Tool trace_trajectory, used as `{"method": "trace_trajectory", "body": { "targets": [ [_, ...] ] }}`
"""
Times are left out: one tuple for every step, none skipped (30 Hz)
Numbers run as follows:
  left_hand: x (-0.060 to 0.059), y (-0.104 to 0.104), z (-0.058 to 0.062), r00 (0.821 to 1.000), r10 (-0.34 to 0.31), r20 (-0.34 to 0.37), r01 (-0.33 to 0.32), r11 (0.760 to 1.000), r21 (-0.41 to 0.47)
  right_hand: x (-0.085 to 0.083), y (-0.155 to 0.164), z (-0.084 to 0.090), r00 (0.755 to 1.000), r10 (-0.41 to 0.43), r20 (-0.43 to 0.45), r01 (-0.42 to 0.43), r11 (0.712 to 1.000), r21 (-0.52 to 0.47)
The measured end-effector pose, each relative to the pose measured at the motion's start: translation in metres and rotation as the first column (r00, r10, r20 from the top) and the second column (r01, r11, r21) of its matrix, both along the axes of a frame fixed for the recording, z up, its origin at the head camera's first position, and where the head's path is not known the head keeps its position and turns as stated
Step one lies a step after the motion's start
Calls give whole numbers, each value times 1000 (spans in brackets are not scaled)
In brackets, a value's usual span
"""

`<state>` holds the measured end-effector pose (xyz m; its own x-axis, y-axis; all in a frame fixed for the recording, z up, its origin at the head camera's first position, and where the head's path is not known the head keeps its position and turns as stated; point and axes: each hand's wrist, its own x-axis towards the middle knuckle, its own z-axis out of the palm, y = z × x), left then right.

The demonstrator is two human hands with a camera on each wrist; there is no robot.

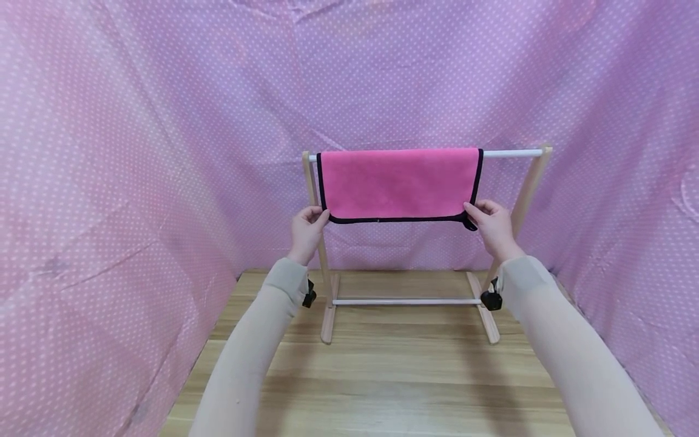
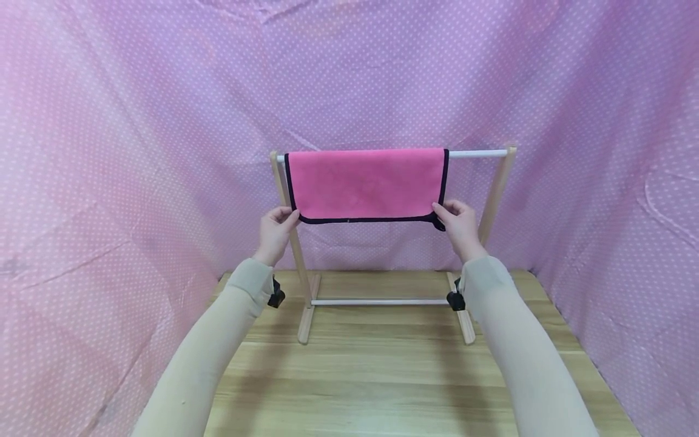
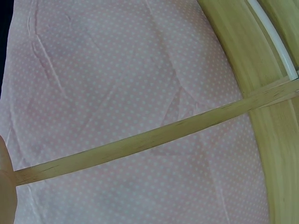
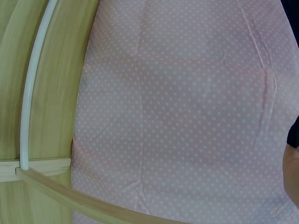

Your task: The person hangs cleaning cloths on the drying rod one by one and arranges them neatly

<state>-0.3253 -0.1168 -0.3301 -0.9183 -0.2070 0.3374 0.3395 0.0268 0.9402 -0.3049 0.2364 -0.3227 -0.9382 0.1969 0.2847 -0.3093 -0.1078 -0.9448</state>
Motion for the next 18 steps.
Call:
{"method": "trace_trajectory", "body": {
  "targets": [
    [0,0,0,1000,-2,-1,2,1000,6,0,0,0,1000,-10,6,10,1000,19],
    [-1,0,-1,1000,-5,0,5,1000,12,0,1,-1,1000,-20,12,19,999,32],
    [-1,0,-1,1000,-3,2,3,1000,12,0,1,-2,999,-30,17,29,998,48],
    [-1,0,-2,1000,0,3,0,1000,11,0,1,-2,999,-39,21,38,998,57],
    [-2,0,-2,1000,1,4,-1,1000,9,-1,2,-3,999,-49,24,47,997,69],
    [-2,0,-3,1000,5,6,-5,1000,4,-1,2,-4,998,-55,27,53,996,69],
    [-2,0,-3,1000,9,4,-9,1000,1,-1,2,-4,998,-60,28,58,995,78],
    [-2,0,-4,1000,12,4,-12,1000,-2,-2,2,-4,997,-69,31,65,994,93],
    [-3,0,-4,1000,18,2,-18,1000,-9,-2,2,-4,996,-78,34,74,991,109],
    [-3,0,-4,1000,22,-2,-22,1000,-12,-2,2,-4,996,-85,36,80,990,119],
    [-3,1,-4,1000,23,-4,-23,1000,-14,-2,2,-4,995,-93,39,87,987,132],
    [-3,0,-4,1000,28,-5,-28,999,-17,-2,2,-3,994,-100,41,93,986,141],
    [-3,0,-4,1000,29,-7,-29,999,-17,-2,1,-3,993,-106,43,98,984,148],
    [-3,0,-4,999,31,-6,-31,999,-16,-3,1,-2,993,-109,44,102,984,144],
    [-3,0,-4,999,33,-5,-33,999,-15,-3,1,-2,993,-109,46,102,986,133],
    [-3,0,-4,999,34,-3,-34,999,-13,-4,1,-2,993,-110,47,104,987,123],
    [-4,0,-5,999,34,-1,-34,999,-7,-4,0,-1,992,-115,49,108,987,120],
    [-4,0,-5,999,34,2,-34,999,-1,-5,0,-1,992,-112,51,106,988,109]
  ]
}}
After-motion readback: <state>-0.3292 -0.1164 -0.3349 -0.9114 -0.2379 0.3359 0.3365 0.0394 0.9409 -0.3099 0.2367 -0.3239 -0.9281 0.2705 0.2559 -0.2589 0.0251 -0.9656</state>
